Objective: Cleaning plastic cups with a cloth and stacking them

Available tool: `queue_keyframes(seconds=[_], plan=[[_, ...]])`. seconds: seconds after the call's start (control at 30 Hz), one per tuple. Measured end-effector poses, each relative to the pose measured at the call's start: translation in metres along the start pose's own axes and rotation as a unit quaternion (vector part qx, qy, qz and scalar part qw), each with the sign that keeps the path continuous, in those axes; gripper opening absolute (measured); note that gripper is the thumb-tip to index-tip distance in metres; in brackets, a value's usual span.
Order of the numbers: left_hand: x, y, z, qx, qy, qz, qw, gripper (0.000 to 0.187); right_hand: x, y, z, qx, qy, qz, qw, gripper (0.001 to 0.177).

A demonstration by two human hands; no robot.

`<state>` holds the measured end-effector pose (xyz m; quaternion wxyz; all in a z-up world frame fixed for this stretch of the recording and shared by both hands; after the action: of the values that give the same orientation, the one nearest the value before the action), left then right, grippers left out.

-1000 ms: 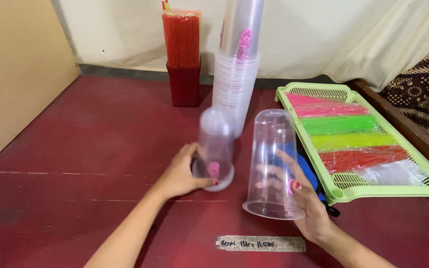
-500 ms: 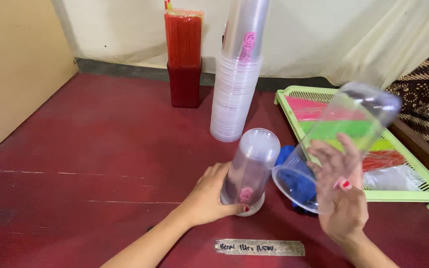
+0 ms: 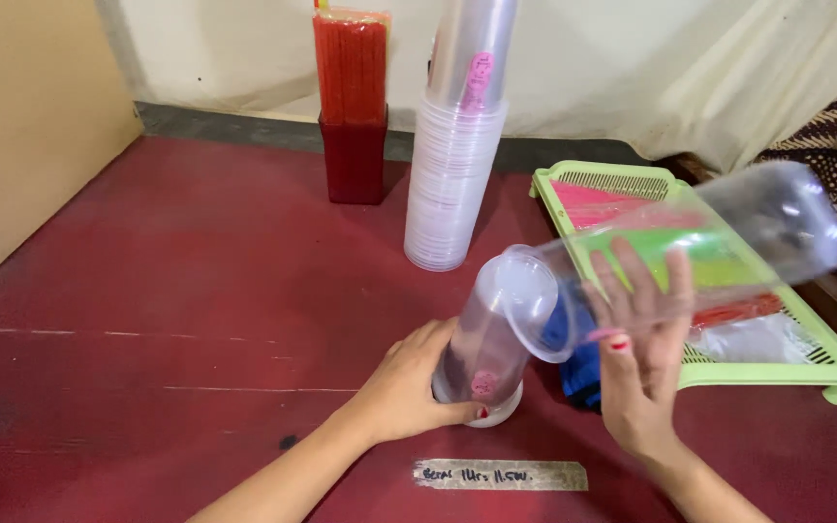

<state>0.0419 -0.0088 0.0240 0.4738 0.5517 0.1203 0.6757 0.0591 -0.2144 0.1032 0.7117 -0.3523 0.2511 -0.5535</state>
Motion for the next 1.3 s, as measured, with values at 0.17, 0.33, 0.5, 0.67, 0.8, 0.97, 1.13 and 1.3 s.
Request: queue_keyframes(seconds=[0.17,0.33,0.5,0.67,0.8,0.97,1.13,1.3], plan=[[-0.010,-0.006,0.000,-0.048,0.016,0.030,0.998,0.088,-0.006,0.008,-0.003,-0.016,-0.051,-0.032,0.998,0.076],[-0.004,0.008,0.000,-0.038,-0.001,0.012,0.999,0.088,-0.018,0.009,-0.006,-0.048,-0.117,-0.028,0.992,0.078],[0.000,0.002,0.000,-0.001,0.032,-0.100,0.994,0.145,-0.019,0.035,-0.018,-0.090,-0.149,-0.041,0.984,0.091],[0.005,-0.003,0.000,-0.018,0.077,-0.112,0.991,0.122,-0.013,0.066,-0.032,-0.114,-0.175,-0.050,0.977,0.097],[0.009,0.007,0.000,-0.008,0.046,-0.087,0.995,0.104,-0.011,0.075,-0.034,-0.136,-0.183,-0.049,0.972,0.093],[0.010,0.010,0.003,-0.068,0.053,-0.116,0.990,0.104,-0.014,0.074,-0.034,-0.131,-0.179,-0.034,0.975,0.098],[0.010,0.017,0.001,-0.069,0.022,-0.161,0.984,0.126,-0.015,0.063,-0.030,-0.124,-0.142,-0.046,0.981,0.099],[0.001,0.004,-0.001,-0.013,0.014,-0.119,0.993,0.149,-0.009,0.064,-0.030,-0.121,-0.093,-0.070,0.986,0.105]])
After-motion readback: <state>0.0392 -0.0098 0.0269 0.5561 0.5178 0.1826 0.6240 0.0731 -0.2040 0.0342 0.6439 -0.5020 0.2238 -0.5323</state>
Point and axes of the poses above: each hand's wrist, its own z-axis towards the middle knuckle, its own x-axis out of the back of the hand, y = z × x, the point moved 5 cm from there along z, towards the middle knuckle, and after that the axes turned 12 degrees about -x, right-handed, at the moved point
